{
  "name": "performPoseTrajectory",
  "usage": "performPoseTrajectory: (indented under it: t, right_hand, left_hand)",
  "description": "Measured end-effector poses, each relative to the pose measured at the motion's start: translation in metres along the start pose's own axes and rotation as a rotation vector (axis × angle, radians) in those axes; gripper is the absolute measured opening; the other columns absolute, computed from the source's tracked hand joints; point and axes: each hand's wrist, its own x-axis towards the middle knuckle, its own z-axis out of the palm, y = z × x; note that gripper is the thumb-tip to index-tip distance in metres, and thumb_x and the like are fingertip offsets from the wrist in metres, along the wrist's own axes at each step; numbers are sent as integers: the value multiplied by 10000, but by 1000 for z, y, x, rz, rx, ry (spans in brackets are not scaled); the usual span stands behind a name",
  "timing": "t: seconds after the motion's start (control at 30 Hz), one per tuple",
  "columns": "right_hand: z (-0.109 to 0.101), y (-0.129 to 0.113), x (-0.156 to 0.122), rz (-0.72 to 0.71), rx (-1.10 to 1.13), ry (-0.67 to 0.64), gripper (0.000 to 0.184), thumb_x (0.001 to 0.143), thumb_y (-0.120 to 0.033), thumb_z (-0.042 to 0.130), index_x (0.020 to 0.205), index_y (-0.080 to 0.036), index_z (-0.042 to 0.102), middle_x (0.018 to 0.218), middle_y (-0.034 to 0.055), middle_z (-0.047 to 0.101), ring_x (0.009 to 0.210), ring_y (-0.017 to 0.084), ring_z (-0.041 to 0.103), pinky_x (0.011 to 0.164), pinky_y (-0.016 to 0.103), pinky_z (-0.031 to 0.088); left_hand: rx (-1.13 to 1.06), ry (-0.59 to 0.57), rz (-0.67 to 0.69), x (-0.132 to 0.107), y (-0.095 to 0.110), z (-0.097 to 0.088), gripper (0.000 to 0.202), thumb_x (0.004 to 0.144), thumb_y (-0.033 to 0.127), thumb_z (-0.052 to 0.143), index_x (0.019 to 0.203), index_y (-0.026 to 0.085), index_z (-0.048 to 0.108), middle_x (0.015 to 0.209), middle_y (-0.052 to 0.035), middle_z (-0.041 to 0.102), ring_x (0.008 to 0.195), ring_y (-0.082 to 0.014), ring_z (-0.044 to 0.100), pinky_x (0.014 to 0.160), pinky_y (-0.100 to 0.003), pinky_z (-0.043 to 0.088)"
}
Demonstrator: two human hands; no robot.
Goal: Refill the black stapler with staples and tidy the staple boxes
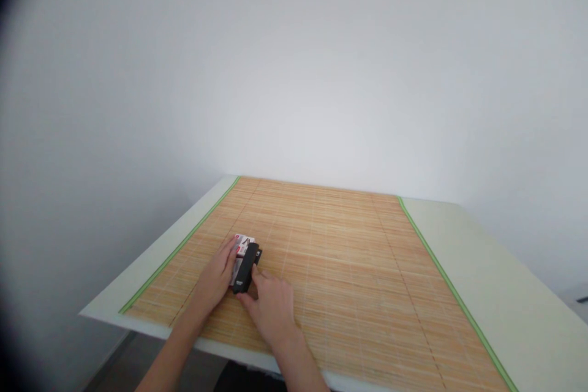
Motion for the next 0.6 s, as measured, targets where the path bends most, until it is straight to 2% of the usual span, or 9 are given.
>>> performPoseTrajectory:
  t: [0.27,0.6]
  right_hand:
    - [-1,-2,-1,12,25,3,610,899,-507,740,1454,-339,550,1199,22,760,1071,282,720,881,343,512]
    - [1,-1,-2,15,37,18,604,897,-489,739,1452,-336,556,1189,24,761,1032,272,721,863,339,505]
  left_hand:
    - [29,3,28,-1,0,0,492,1104,414,287,1520,238,483,1635,-60,412,1523,-213,364,1297,-473,260]
    - [51,16,60,-1,-2,2,487,1108,405,278,1513,225,479,1612,-79,436,1514,-217,375,1297,-478,264]
